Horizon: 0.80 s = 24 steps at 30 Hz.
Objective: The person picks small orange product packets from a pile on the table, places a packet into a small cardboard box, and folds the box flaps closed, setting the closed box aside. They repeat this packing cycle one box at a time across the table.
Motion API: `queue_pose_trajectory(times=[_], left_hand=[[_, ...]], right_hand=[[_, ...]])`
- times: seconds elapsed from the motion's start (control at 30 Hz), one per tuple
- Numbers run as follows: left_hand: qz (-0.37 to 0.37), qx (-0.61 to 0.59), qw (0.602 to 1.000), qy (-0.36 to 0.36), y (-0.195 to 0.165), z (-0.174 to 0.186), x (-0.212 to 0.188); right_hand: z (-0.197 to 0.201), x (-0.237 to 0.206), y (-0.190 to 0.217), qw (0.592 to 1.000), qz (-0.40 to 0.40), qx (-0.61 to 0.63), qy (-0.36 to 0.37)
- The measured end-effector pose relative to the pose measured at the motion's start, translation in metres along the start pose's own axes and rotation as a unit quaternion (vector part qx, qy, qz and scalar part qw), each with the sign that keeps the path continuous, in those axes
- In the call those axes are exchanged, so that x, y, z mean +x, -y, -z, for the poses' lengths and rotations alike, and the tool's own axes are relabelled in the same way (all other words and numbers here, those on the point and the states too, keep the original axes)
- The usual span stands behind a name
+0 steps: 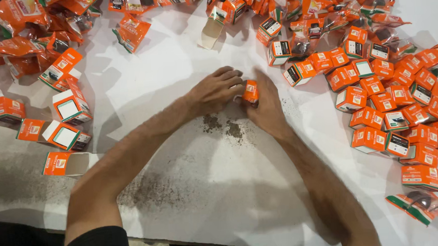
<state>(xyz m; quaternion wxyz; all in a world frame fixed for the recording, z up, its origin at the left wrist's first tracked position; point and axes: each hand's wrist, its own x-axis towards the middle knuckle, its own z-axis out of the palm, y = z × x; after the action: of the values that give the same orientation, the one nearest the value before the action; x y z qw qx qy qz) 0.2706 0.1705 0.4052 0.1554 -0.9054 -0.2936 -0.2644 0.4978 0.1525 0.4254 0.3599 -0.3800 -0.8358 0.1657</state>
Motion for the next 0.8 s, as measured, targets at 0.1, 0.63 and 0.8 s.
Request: queue_pose_trajectory(times=[0.1, 0.63, 0.8], left_hand=[[0.025, 0.001, 1.000, -0.004, 0.011, 0.013, -0.006], [0.586, -0.196, 0.772, -0.148, 0.103, 0.109, -0.110], [0.321, -0.334, 0.818, -0.340, -0.020, 0.118, -0.045]], right_hand=[[0.004, -0.002, 0.004, 0.997, 0.006, -0.002, 0.073], [-0.004, -0.010, 0.030, 0.962, -0.040, 0.261, 0.073], [-0.007, -0.012, 0.025, 0.991, 0.128, 0.036, 0.006]])
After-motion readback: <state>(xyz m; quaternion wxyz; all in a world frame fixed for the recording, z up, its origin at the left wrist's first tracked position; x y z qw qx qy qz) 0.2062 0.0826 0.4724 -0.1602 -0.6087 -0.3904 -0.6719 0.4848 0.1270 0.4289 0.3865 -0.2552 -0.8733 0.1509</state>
